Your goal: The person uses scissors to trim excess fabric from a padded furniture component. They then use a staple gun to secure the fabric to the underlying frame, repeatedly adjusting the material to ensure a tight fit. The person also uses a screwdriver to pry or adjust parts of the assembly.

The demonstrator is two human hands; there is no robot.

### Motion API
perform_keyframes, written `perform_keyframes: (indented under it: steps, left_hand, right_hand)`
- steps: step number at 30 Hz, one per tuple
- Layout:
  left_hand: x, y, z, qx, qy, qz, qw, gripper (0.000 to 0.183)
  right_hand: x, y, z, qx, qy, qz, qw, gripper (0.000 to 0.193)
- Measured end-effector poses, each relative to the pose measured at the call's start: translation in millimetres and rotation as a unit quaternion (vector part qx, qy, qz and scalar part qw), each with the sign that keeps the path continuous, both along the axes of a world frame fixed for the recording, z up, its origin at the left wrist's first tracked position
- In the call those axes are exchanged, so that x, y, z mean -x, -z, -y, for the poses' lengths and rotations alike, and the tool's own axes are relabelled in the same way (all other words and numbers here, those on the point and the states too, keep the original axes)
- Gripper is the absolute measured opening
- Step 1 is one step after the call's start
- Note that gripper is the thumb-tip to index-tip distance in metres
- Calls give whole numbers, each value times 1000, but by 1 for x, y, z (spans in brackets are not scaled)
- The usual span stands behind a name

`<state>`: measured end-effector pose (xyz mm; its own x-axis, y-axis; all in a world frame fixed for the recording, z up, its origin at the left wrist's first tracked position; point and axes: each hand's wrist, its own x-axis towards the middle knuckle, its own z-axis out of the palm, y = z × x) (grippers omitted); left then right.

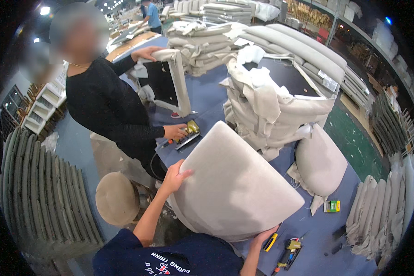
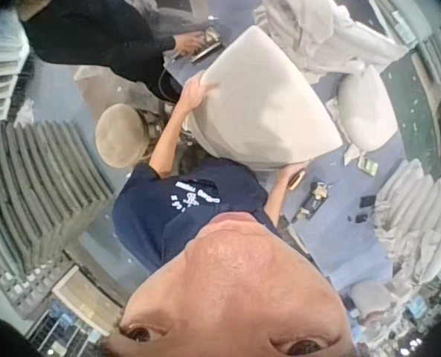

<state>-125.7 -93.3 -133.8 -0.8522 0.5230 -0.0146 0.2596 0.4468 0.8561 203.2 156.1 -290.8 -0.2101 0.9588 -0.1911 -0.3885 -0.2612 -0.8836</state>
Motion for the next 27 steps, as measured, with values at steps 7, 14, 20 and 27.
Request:
perform_keyframes:
  steps: [7,14,20,27]
  left_hand:
    - [-72,74,-26,82,116,-111,984,48]
    - [-134,134,-70,184,255,-189,930,60]
    - [-80,148,-135,151,394,-274,864,68]
    - [-61,169,-174,164,464,-240,837,74]
  right_hand:
    - [-55,13,20,-176,-177,431,867,31]
    - [0,-22,34,-350,-245,521,739,41]
    - [70,-8,7,-460,-297,565,617,67]
    - [78,14,-4,-442,-308,580,611,69]
